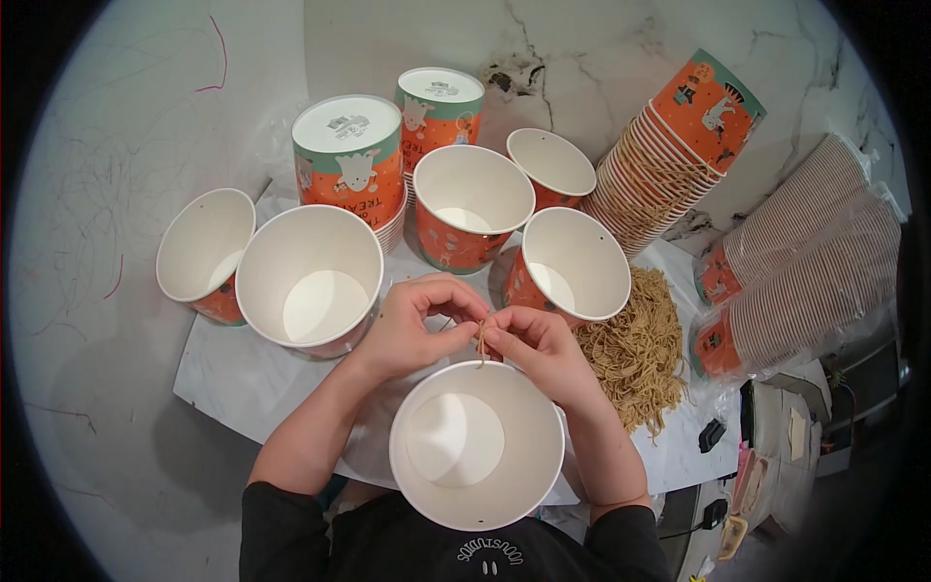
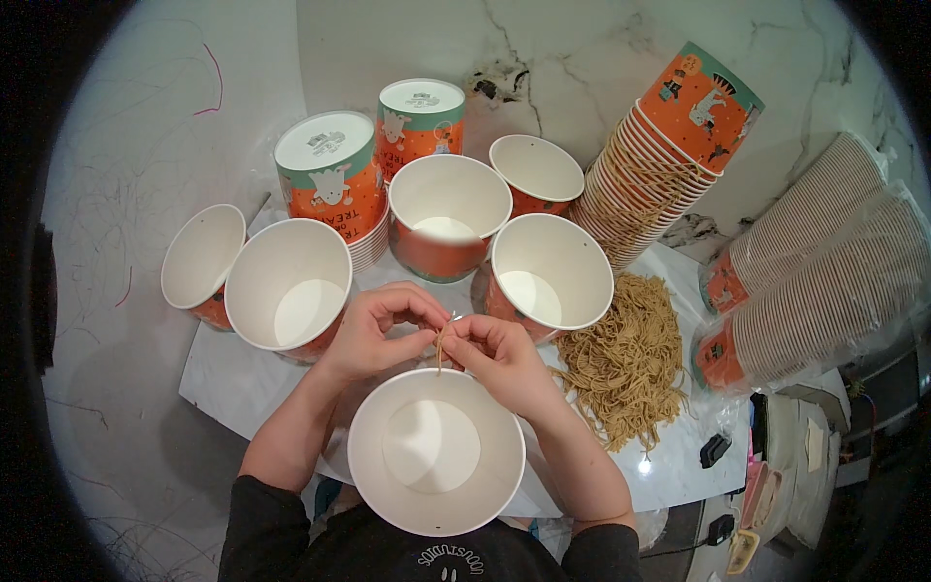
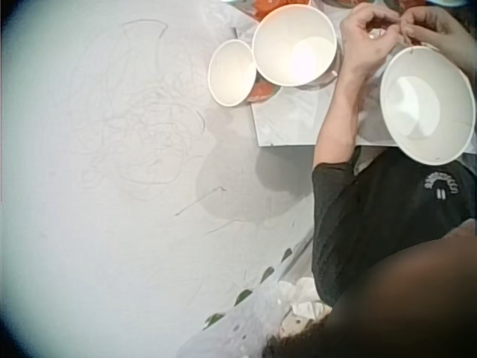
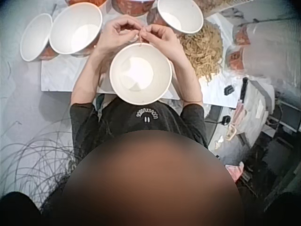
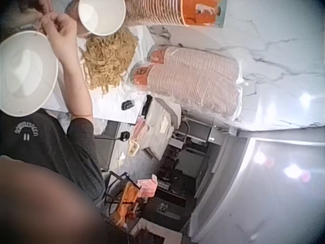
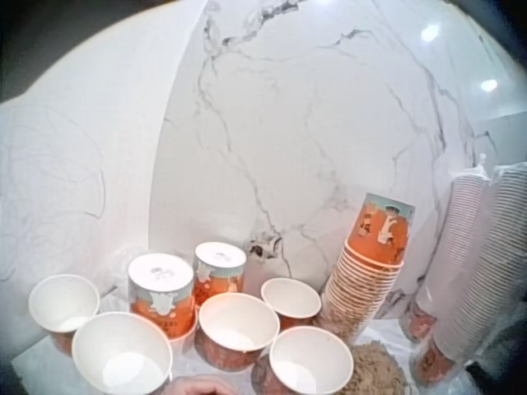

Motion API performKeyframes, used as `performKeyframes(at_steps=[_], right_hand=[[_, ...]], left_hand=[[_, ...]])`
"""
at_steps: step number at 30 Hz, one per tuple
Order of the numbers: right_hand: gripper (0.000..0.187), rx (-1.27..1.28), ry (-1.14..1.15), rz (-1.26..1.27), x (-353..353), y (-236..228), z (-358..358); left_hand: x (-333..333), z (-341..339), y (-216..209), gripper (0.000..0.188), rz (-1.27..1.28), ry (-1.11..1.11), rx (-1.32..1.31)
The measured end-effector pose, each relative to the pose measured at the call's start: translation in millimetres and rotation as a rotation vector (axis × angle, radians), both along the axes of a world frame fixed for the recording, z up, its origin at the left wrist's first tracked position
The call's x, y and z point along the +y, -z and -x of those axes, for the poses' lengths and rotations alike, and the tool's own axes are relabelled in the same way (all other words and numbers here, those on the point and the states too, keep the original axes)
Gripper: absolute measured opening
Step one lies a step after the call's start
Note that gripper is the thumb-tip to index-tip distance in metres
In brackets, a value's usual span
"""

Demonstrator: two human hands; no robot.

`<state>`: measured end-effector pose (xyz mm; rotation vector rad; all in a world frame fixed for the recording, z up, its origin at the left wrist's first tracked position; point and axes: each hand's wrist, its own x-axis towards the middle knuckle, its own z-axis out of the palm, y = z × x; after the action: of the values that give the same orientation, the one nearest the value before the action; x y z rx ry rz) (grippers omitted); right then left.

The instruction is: Puncture paper bowls with a needle and thread strings through them for packaging.

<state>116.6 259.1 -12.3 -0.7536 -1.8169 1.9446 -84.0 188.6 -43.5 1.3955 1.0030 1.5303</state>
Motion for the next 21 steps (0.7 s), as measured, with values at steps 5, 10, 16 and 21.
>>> performKeyframes(at_steps=[5,10,16,21], right_hand=[[0.017,0.034,0.031,-0.04,-2.1,3.7,-0.4],[0.016,-0.018,0.022,-0.01,-3.5,-2.9,-1.1],[0.011,-0.006,0.035,-0.029,-0.4,0.7,-1.1],[0.007,0.045,0.015,-0.063,7.9,8.9,-0.6]], left_hand=[[-0.7,3.7,0.6,0.009,-0.102,-0.066,0.171],[-1.8,3.8,-1.0,0.01,-0.12,-0.072,0.233],[-0.7,-3.2,0.1,0.008,-0.018,-0.037,0.005],[2.7,1.7,4.7,0.016,-0.139,-0.071,0.216]])
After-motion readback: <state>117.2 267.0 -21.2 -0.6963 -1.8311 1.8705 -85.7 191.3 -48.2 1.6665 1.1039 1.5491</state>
